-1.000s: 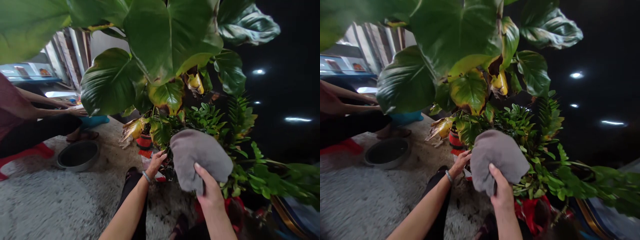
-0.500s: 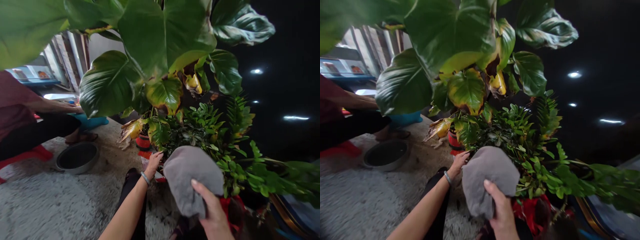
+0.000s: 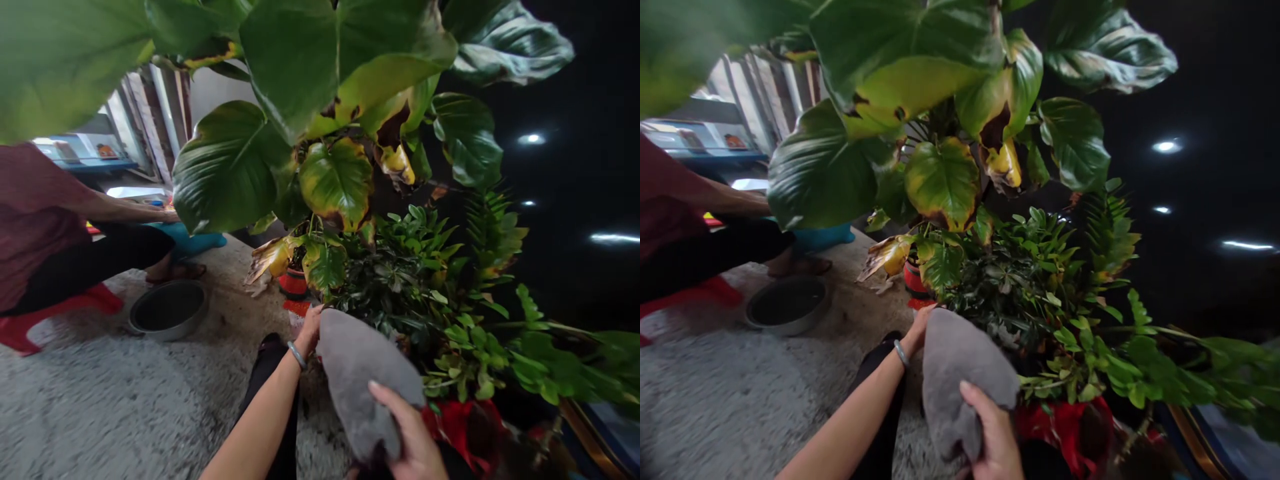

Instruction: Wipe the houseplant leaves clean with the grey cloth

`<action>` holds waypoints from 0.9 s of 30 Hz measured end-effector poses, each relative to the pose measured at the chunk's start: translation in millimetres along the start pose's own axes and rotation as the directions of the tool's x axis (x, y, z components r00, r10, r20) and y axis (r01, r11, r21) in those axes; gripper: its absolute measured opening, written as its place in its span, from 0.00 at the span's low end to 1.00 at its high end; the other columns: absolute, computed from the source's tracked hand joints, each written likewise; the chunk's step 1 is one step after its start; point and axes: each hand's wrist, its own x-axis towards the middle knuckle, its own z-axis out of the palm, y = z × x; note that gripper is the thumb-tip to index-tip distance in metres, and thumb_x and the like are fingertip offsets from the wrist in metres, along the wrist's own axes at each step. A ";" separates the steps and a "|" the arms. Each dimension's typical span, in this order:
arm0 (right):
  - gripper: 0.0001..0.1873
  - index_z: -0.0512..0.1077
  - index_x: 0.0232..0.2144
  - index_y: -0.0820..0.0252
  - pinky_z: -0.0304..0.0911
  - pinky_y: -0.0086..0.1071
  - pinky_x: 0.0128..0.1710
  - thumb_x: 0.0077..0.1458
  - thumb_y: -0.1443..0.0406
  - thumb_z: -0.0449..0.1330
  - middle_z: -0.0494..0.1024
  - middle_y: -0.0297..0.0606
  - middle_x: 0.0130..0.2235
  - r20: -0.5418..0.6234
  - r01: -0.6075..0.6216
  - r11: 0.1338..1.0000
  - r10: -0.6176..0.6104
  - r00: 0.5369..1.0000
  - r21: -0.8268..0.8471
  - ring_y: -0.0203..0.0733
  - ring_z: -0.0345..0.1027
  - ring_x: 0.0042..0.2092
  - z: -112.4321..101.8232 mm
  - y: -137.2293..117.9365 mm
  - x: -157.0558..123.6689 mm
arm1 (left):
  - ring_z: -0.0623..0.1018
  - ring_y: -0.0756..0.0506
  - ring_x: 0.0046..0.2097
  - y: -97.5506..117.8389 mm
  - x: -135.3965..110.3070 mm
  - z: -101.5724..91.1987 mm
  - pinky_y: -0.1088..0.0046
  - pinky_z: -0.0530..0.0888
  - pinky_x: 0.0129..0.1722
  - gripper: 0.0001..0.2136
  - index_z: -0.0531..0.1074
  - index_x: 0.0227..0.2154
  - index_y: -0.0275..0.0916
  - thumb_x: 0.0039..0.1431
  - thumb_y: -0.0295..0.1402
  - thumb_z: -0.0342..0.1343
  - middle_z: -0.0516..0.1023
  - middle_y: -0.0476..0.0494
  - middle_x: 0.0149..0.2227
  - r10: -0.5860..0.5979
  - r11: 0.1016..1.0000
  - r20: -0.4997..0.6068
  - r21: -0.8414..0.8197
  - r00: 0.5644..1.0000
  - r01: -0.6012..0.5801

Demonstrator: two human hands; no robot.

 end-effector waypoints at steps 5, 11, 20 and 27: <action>0.23 0.77 0.34 0.50 0.74 0.34 0.41 0.28 0.68 0.71 0.82 0.30 0.40 -0.146 0.267 0.951 -0.245 0.958 0.157 0.45 0.75 0.45 6.6 -92.6 32.1 | 0.72 0.49 0.21 1.4 -5.5 7.3 0.75 0.68 0.21 0.15 0.66 0.19 0.38 0.41 0.43 0.64 0.68 0.54 0.17 -0.053 0.999 0.028 0.005 0.998 0.053; 0.19 0.75 0.27 0.57 0.74 0.31 0.30 0.24 0.69 0.70 0.81 0.29 0.27 -0.149 -0.118 0.941 0.172 0.974 0.317 0.39 0.76 0.29 59.1 -53.4 55.5 | 0.70 0.49 0.19 1.6 -6.9 8.7 0.75 0.67 0.21 0.17 0.66 0.19 0.39 0.41 0.45 0.64 0.68 0.54 0.14 -0.065 0.998 0.059 0.021 0.996 0.064; 0.32 0.79 0.30 0.51 0.70 0.27 0.47 0.15 0.79 0.72 0.82 0.31 0.41 -0.092 0.080 0.996 -0.076 0.993 0.033 0.46 0.72 0.51 -33.0 -58.3 10.6 | 0.69 0.51 0.19 -1.4 -3.6 5.8 0.75 0.65 0.21 0.19 0.67 0.19 0.38 0.37 0.47 0.65 0.71 0.52 0.16 -0.048 0.999 0.087 0.026 0.995 0.046; 0.18 0.75 0.32 0.55 0.74 0.35 0.35 0.33 0.68 0.69 0.82 0.29 0.29 -0.246 0.000 0.925 0.101 0.964 0.381 0.41 0.77 0.32 15.9 -83.0 67.8 | 0.69 0.51 0.17 -2.2 -9.2 11.9 0.75 0.64 0.19 0.21 0.66 0.21 0.38 0.34 0.51 0.65 0.77 0.48 0.21 -0.067 0.998 0.147 0.019 0.987 0.065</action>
